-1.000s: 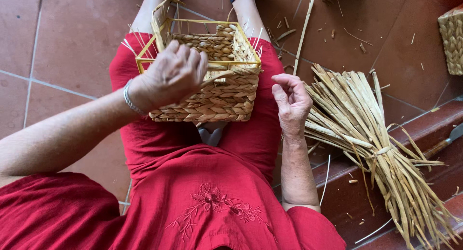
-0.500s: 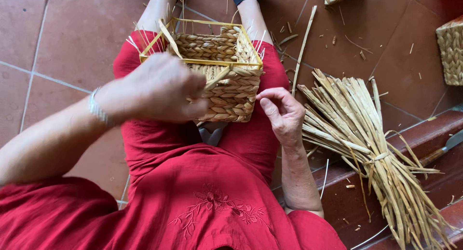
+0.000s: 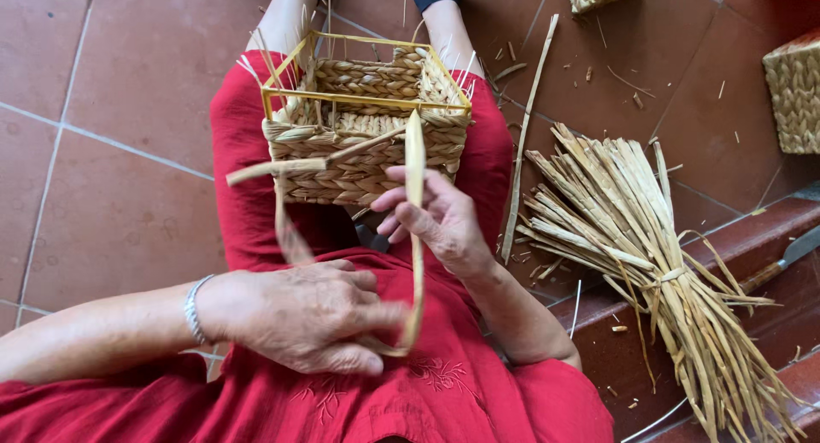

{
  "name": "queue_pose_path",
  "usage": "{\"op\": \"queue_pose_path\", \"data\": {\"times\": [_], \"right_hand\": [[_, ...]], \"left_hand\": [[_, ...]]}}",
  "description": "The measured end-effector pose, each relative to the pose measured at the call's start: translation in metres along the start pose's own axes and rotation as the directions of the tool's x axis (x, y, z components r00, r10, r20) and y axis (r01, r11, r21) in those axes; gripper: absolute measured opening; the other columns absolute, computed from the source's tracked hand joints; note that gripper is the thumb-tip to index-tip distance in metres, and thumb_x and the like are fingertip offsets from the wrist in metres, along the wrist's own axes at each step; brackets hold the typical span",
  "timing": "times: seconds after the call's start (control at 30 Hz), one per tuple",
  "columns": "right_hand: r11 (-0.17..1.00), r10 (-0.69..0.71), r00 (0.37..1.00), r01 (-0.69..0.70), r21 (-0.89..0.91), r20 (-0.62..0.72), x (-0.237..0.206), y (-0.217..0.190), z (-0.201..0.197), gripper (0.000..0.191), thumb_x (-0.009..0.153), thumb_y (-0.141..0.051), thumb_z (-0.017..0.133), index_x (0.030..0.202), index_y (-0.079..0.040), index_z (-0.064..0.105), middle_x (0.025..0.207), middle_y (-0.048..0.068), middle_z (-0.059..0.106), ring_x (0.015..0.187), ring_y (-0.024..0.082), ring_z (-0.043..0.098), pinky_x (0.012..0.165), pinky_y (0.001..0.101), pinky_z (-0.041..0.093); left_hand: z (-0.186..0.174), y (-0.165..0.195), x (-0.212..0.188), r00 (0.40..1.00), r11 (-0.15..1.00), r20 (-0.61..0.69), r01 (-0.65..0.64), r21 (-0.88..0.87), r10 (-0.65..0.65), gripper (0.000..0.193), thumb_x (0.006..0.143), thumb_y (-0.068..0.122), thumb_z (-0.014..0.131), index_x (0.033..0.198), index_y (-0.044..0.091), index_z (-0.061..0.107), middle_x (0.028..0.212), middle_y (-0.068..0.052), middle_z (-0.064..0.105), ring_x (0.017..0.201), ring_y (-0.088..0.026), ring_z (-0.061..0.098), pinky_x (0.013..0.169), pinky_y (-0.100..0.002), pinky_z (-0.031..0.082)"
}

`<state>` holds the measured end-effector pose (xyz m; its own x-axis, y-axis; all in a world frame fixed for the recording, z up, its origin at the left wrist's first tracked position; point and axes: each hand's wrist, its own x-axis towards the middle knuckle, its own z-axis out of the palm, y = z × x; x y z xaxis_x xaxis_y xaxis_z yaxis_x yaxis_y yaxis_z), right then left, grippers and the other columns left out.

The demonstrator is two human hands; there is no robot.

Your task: The person sits on the floor weaving dried water hyacinth strips around a rectangular basket frame, tucking and tightening strands along the rim and sides by hand. They pull new strands from a bundle beside them and work the weave around the basket walls to extend it.

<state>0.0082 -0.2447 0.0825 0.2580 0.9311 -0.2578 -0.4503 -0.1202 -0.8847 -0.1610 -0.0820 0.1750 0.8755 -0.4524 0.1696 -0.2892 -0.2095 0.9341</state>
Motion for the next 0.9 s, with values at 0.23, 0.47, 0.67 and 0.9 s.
{"op": "queue_pose_path", "data": {"times": [0.23, 0.47, 0.67, 0.9], "right_hand": [[0.887, -0.209, 0.926, 0.044, -0.46, -0.315, -0.007, -0.039, -0.079, 0.036, 0.104, -0.032, 0.071, 0.121, 0.0, 0.072, 0.076, 0.003, 0.065, 0.062, 0.009, 0.057, 0.053, 0.0275, 0.044], [-0.175, -0.663, 0.744, -0.046, -0.984, 0.083, -0.011, -0.063, -0.116, 0.027, 0.101, -0.031, 0.086, 0.096, -0.009, 0.072, 0.08, 0.005, 0.066, 0.067, 0.02, 0.063, 0.058, 0.0347, 0.046], [-0.115, -0.614, 0.787, -0.014, -0.993, 0.06, -0.003, -0.067, -0.137, 0.036, 0.105, -0.033, 0.086, 0.086, -0.008, 0.069, 0.078, 0.005, 0.066, 0.065, 0.021, 0.063, 0.059, 0.0339, 0.046], [0.035, -0.525, 0.843, -0.112, -0.993, -0.114, -0.001, -0.064, -0.144, 0.03, 0.102, -0.028, 0.085, 0.085, -0.007, 0.074, 0.068, 0.005, 0.065, 0.056, 0.017, 0.059, 0.054, 0.0321, 0.041]], "left_hand": [[-0.014, -0.051, 0.002, 0.922, 0.69, -0.34, 0.368, 0.623, -0.184, 0.016, 0.09, 0.028, 0.071, 0.092, 0.012, 0.068, 0.087, -0.009, 0.063, 0.087, -0.028, 0.058, 0.073, -0.043, 0.046], [-0.025, -0.134, 0.043, 0.81, 0.351, -0.583, 0.529, 0.772, 0.062, 0.039, 0.091, 0.039, 0.072, 0.102, 0.002, 0.067, 0.103, -0.013, 0.062, 0.109, -0.028, 0.049, 0.091, -0.046, 0.037], [-0.05, -0.163, 0.038, 0.875, 0.314, -0.475, 0.479, 0.82, -0.093, 0.011, 0.087, 0.017, 0.067, 0.09, 0.008, 0.063, 0.091, -0.007, 0.061, 0.103, -0.025, 0.05, 0.091, -0.042, 0.037], [-0.057, -0.161, 0.031, 0.883, 0.372, -0.462, 0.405, 0.836, 0.078, 0.013, 0.084, 0.015, 0.066, 0.092, 0.006, 0.06, 0.094, -0.01, 0.059, 0.104, -0.026, 0.053, 0.096, -0.041, 0.041]]}}
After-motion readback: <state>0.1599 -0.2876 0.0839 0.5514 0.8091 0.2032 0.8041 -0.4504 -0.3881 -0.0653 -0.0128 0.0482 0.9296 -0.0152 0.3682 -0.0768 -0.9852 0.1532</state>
